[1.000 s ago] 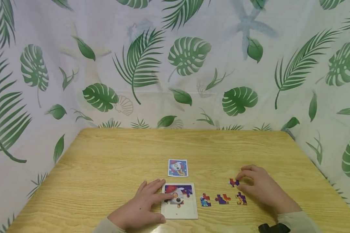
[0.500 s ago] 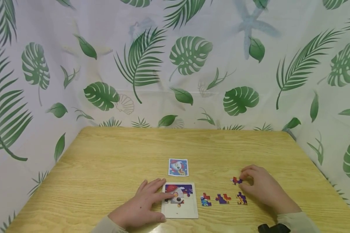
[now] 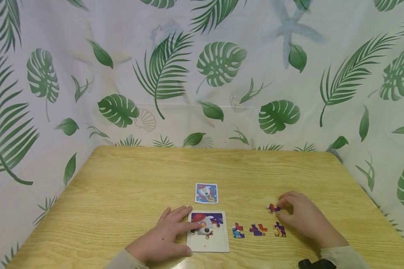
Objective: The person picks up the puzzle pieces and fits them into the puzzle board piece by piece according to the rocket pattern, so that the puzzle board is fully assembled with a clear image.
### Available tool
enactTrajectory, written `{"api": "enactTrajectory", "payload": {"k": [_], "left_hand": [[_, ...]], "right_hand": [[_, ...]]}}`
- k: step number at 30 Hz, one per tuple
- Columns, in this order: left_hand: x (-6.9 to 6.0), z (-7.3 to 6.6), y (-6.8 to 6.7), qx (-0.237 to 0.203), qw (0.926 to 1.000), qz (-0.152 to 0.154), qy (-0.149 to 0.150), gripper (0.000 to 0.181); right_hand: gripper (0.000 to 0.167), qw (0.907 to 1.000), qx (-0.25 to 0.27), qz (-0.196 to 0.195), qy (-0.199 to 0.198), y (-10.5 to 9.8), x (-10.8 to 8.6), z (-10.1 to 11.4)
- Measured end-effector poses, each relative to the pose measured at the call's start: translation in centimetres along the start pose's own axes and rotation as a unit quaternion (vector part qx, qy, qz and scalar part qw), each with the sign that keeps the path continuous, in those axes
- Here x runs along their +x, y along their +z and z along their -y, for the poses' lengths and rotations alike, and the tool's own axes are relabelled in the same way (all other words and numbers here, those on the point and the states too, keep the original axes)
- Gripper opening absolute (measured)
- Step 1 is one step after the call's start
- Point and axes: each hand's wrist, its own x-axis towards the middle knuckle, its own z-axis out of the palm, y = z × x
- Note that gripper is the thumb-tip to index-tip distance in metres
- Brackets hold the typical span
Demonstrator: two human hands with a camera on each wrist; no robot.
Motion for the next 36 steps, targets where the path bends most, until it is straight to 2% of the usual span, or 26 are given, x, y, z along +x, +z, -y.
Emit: {"api": "enactTrajectory", "payload": {"k": [4, 12, 22, 28, 32, 36], "left_hand": [[0.0, 0.0, 0.1, 0.004, 1.0000, -0.001, 0.000, 0.067], [0.2, -0.2, -0.1, 0.003, 1.0000, 0.005, -0.001, 0.064], [0.2, 0.1, 0.0, 0.007, 1.0000, -0.003, 0.003, 0.065], [0.2, 0.1, 0.1, -0.007, 0.9999, 0.007, -0.003, 0.064], [0.1, 0.0, 0.0, -0.005, 1.0000, 0.007, -0.002, 0.063], [0.1, -0.1, -0.2, -0.006, 1.0000, 0.004, -0.003, 0.063]], "right_hand": [[0.017, 0.9998, 0.009, 0.003, -0.017, 0.2, 0.1, 1.1], [0.013, 0.9977, 0.003, 0.015, -0.067, 0.8, 0.3, 5.0], [0.014, 0.9850, -0.030, 0.023, -0.168, 3.2, 1.1, 10.1], [0.014, 0.9836, -0.032, 0.053, -0.169, 4.8, 1.4, 12.1], [0.013, 0.9857, -0.034, 0.069, -0.150, 5.3, 1.4, 12.7], [0.014, 0.9850, -0.043, 0.077, -0.148, 5.7, 1.5, 13.0]]}}
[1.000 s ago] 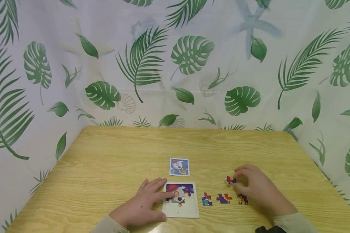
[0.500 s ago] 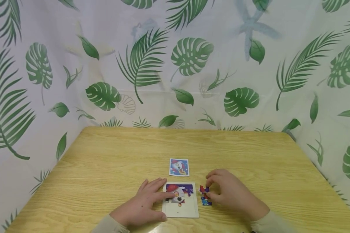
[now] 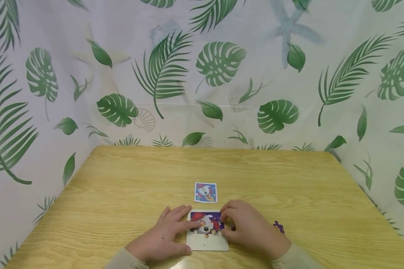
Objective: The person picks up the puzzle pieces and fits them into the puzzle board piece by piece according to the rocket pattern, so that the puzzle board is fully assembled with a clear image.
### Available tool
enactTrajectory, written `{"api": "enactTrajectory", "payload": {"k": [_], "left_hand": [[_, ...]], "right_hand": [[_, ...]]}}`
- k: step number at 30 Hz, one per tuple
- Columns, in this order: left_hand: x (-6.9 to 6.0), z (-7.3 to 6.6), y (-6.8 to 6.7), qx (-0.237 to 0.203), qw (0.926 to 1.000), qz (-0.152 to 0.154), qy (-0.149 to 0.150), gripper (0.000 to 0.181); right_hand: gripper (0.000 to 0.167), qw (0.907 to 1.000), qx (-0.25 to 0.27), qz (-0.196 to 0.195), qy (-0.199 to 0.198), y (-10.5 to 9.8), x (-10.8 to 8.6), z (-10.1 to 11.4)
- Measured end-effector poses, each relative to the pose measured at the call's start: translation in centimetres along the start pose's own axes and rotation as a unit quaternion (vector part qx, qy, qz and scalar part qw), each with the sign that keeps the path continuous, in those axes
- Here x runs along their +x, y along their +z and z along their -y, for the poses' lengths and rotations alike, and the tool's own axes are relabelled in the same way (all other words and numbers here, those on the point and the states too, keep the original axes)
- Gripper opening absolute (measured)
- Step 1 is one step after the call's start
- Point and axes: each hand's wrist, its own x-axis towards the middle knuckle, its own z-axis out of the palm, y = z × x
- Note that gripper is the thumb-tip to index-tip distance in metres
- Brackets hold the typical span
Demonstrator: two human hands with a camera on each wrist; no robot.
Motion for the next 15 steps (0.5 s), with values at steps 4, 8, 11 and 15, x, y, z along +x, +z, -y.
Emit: {"api": "enactTrajectory", "payload": {"k": [4, 8, 11, 15], "left_hand": [[-0.03, 0.03, -0.09, -0.003, 1.0000, 0.000, -0.004, 0.062], [-0.01, 0.03, -0.05, -0.002, 1.0000, -0.002, -0.006, 0.062], [0.02, -0.10, 0.05, 0.004, 0.9999, -0.008, -0.006, 0.063], [0.30, -0.83, 0.29, -0.007, 0.9998, -0.017, -0.004, 0.060]], "right_hand": [[0.017, 0.9998, -0.019, 0.006, -0.006, 0.28, 0.24, 0.38], [0.018, 0.9995, -0.032, 0.004, -0.005, 0.40, 0.19, 0.54], [0.018, 0.9995, -0.032, 0.001, -0.003, 0.40, 0.03, 0.53], [0.018, 0.9996, -0.028, -0.004, -0.004, 0.37, -0.08, 0.54]]}}
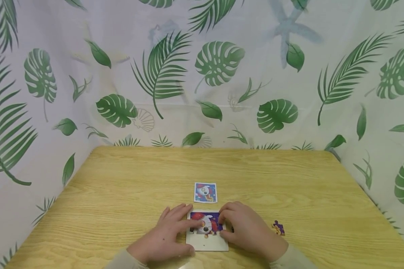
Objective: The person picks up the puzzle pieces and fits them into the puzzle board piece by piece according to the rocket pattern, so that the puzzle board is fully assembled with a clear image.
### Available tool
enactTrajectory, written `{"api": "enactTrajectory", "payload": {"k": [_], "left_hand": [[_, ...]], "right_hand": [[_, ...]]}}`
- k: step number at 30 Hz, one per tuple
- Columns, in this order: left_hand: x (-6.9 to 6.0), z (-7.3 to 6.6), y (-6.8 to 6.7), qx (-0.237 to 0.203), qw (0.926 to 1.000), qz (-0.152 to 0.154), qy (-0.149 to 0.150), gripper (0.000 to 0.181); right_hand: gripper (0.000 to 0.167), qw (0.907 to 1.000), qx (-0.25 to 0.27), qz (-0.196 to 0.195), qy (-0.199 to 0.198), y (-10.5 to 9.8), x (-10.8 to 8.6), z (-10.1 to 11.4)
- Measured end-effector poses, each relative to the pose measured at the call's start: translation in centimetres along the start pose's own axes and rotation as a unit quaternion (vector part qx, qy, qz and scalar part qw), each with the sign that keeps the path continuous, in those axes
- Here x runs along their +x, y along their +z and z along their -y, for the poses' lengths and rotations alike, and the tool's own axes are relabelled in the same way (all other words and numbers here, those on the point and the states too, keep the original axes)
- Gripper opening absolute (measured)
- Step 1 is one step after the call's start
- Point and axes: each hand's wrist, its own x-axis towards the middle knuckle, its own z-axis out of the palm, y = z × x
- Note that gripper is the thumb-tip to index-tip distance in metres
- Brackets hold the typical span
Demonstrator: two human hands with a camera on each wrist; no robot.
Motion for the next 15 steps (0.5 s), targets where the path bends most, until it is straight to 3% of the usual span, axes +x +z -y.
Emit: {"api": "enactTrajectory", "payload": {"k": [7, 15], "left_hand": [[0.6, -1.3, 0.8, 0.008, 0.9997, 0.018, 0.018, 0.059], [0.6, -1.2, 1.0, 0.038, 0.9988, 0.020, 0.024, 0.063]], "right_hand": [[0.017, 0.9996, 0.028, 0.003, 0.002, -0.1, -0.1, -0.2], [0.025, 0.9960, 0.078, 0.039, -0.021, -0.7, -1.1, -1.1]]}}
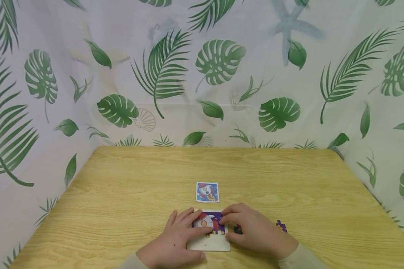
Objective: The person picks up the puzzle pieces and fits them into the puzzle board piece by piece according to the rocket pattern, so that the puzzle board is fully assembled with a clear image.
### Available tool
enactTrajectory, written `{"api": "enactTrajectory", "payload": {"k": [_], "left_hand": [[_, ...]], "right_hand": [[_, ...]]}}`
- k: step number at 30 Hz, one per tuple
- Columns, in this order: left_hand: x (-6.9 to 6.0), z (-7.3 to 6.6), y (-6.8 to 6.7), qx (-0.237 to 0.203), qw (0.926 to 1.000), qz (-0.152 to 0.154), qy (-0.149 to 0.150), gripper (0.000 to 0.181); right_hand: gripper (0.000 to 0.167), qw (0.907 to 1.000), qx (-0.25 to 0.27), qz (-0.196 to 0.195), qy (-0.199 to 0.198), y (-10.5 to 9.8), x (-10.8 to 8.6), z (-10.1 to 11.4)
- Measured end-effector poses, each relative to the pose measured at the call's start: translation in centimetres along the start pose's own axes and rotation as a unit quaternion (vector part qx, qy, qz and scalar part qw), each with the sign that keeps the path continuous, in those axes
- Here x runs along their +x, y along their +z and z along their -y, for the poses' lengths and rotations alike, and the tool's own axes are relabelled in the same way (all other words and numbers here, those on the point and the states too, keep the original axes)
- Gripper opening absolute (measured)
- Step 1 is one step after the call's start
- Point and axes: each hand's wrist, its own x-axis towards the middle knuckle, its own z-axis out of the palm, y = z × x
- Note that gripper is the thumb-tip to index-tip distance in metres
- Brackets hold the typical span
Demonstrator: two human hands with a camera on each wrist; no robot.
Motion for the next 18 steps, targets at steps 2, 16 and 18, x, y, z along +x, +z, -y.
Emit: {"api": "enactTrajectory", "payload": {"k": [2, 16, 18], "left_hand": [[0.00, 0.01, 0.11, 0.000, 1.0000, 0.002, -0.003, 0.062], [-0.08, 0.03, 0.04, 0.001, 1.0000, 0.001, -0.003, 0.058], [-0.11, 0.12, 0.01, 0.000, 1.0000, 0.000, -0.008, 0.061]], "right_hand": [[0.028, 0.9999, -0.002, 0.005, -0.010, -0.04, -0.14, -0.18], [0.030, 0.9980, -0.041, 0.022, -0.042, -0.32, -0.13, -0.59], [0.030, 0.9983, -0.036, 0.021, -0.041, -0.36, -0.14, -0.57]]}}
